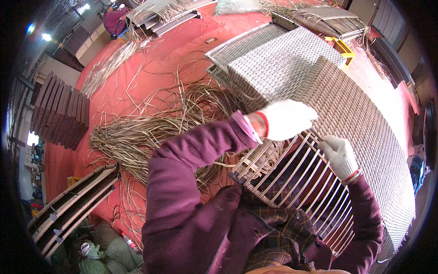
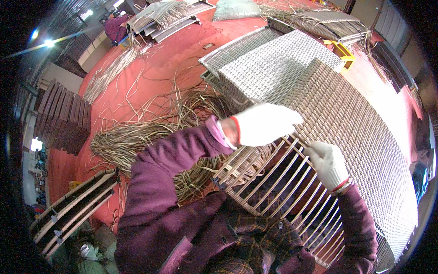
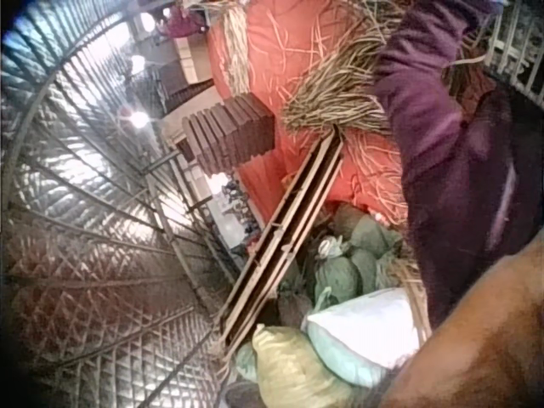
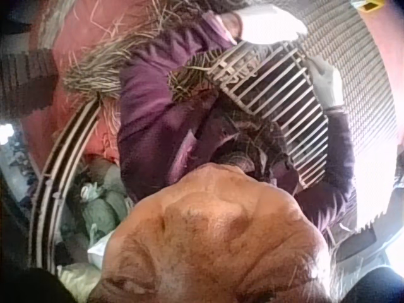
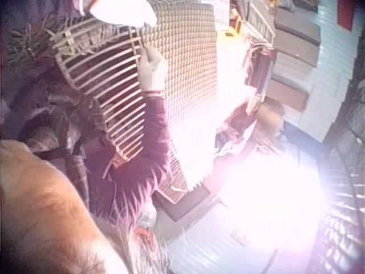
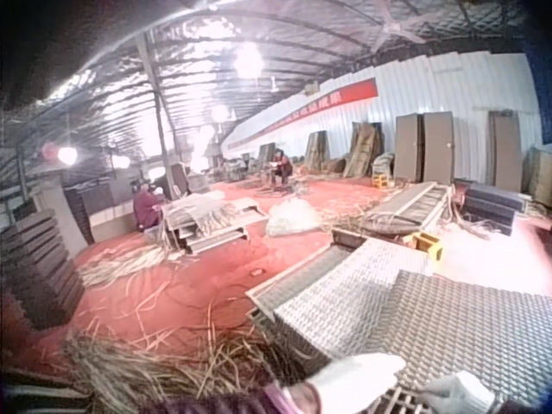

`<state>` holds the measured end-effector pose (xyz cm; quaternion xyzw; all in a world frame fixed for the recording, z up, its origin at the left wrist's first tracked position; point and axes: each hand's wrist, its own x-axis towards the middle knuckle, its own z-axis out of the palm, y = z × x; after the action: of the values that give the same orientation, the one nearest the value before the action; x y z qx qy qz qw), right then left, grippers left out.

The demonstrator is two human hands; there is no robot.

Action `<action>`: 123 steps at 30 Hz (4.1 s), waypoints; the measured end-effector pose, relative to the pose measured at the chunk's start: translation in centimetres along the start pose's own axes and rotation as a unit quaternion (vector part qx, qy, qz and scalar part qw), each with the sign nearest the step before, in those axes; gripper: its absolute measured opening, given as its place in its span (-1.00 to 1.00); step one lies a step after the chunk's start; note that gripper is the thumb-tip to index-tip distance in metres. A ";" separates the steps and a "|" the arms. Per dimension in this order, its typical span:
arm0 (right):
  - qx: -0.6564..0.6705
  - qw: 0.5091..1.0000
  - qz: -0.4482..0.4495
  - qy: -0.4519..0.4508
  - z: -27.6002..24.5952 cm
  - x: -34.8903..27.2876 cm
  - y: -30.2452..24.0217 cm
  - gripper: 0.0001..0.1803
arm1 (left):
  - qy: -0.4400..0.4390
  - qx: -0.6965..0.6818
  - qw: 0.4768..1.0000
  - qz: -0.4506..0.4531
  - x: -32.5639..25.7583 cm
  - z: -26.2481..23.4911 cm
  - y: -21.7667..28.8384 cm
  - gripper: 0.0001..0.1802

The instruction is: The person weaves a flat wicker basket by hand, threading flexible reeds through a rigid frame and tightening the weave. They repeatedly adjust the basket's position and tuck in loose ends to maintain a tight pattern.

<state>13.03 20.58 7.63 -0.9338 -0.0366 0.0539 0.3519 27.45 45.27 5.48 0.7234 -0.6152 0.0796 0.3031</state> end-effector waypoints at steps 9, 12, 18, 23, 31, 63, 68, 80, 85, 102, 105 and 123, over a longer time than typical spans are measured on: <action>-0.069 0.988 0.141 -0.013 0.1 1.1 -3.2 -0.72 | -0.135 0.176 0.974 -0.049 -1.2 -0.7 -2.1 -0.79; 0.018 0.997 -0.060 -0.044 2.1 1.8 -2.3 -0.69 | -0.091 0.012 0.995 0.036 -0.2 0.3 0.9 -0.76; -0.014 0.999 -0.022 0.048 2.3 2.4 -0.9 -0.73 | -0.194 0.195 0.960 -0.047 -1.6 -2.5 -4.0 -0.66; 0.078 0.996 -0.010 0.046 4.1 4.1 -2.4 -0.70 | 0.012 0.241 0.955 0.172 -3.6 0.0 -5.8 -0.62; 0.105 0.992 0.072 0.017 5.5 6.2 -0.3 -0.64 | -0.070 0.057 0.996 0.023 -6.4 -1.3 -11.3 -0.79; 0.302 0.916 0.255 -0.066 9.0 10.4 0.6 -0.76 | -0.100 0.042 0.992 0.061 -6.2 5.4 -14.0 -0.68; -0.304 0.912 -0.276 0.018 9.9 12.6 3.0 -0.84 | -0.106 0.033 0.993 0.050 -6.1 5.0 -12.8 -0.73; 0.115 0.980 0.097 0.133 5.1 8.2 -1.6 -0.84 | 0.022 0.131 0.991 -0.016 -3.4 4.6 -8.1 -0.70; 0.226 0.941 0.194 0.164 0.6 4.0 -4.4 -0.83 | -0.096 -0.379 0.871 -0.298 -1.8 4.2 -5.1 -0.70; 0.222 0.936 0.207 -0.181 5.9 5.9 1.6 -0.65 | -0.202 0.230 0.940 0.154 -2.2 3.3 -8.2 -0.76; 0.246 0.934 0.197 -0.170 6.1 5.6 2.1 -0.65 | -0.171 0.189 0.951 0.173 -2.1 3.4 -8.5 -0.79; -0.383 0.899 -0.166 0.132 5.1 5.1 3.9 -0.83 | -0.085 0.164 0.974 0.129 0.8 6.4 -6.3 -0.74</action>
<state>17.59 21.51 0.88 -0.9754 -0.1621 -0.1469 -0.0272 31.90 41.52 -1.38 0.6817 -0.7055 0.1564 0.1144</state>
